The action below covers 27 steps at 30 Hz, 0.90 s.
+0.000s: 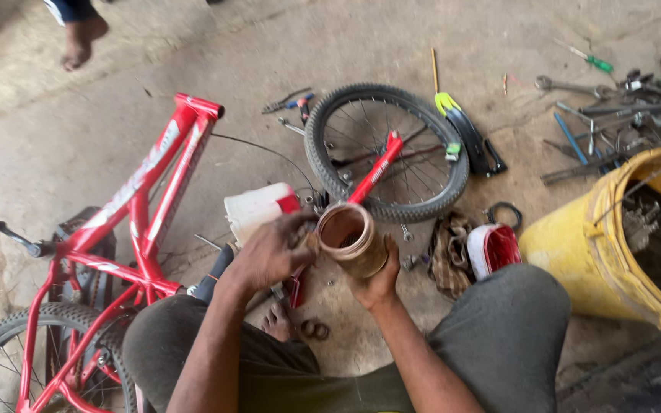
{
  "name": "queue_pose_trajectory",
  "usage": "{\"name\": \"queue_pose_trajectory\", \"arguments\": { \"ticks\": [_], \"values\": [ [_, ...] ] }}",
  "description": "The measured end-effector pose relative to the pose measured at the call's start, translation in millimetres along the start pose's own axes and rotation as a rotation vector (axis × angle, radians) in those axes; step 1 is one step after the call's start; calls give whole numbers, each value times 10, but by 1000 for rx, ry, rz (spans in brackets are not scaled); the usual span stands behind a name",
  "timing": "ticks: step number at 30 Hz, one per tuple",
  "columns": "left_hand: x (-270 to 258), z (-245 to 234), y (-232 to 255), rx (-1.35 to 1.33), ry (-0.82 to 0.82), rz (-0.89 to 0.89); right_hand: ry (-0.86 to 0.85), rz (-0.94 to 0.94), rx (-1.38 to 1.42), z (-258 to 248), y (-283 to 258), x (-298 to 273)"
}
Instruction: The person sits on the floor and handles small metal ball bearings, placing them into a bicycle headset cup. They then apply grease from a small container and insert the cup into the bicycle frame's head tube, adjusting the headset components by hand.
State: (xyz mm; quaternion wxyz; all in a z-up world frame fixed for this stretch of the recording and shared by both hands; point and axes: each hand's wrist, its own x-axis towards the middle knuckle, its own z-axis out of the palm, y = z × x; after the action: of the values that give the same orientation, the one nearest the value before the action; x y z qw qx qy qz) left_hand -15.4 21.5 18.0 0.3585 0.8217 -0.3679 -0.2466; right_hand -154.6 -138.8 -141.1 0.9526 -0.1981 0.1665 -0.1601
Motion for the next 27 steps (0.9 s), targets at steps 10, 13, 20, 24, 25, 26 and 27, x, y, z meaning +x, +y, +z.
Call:
{"name": "queue_pose_trajectory", "arguments": {
  "ticks": [10,13,20,24,25,26,27],
  "values": [
    [-158,285,240,152,-163,150,-50,10,98,-103,-51,44],
    [-31,373,205,144,-229,-12,-59,-19,84,-158,-27,77],
    [55,478,173,191,-199,46,760,84,-279,-272,-610,32],
    [174,614,240,319,-227,-5,276,-248,-426,-76,-1142,-80],
    [236,622,254,327,-205,22,203,-214,-424,16,-1272,-60],
    [299,635,267,335,-184,49,130,-179,-422,111,-1389,-23],
    [338,667,271,374,-212,45,123,-91,-353,193,-1435,30]
  ]
}}
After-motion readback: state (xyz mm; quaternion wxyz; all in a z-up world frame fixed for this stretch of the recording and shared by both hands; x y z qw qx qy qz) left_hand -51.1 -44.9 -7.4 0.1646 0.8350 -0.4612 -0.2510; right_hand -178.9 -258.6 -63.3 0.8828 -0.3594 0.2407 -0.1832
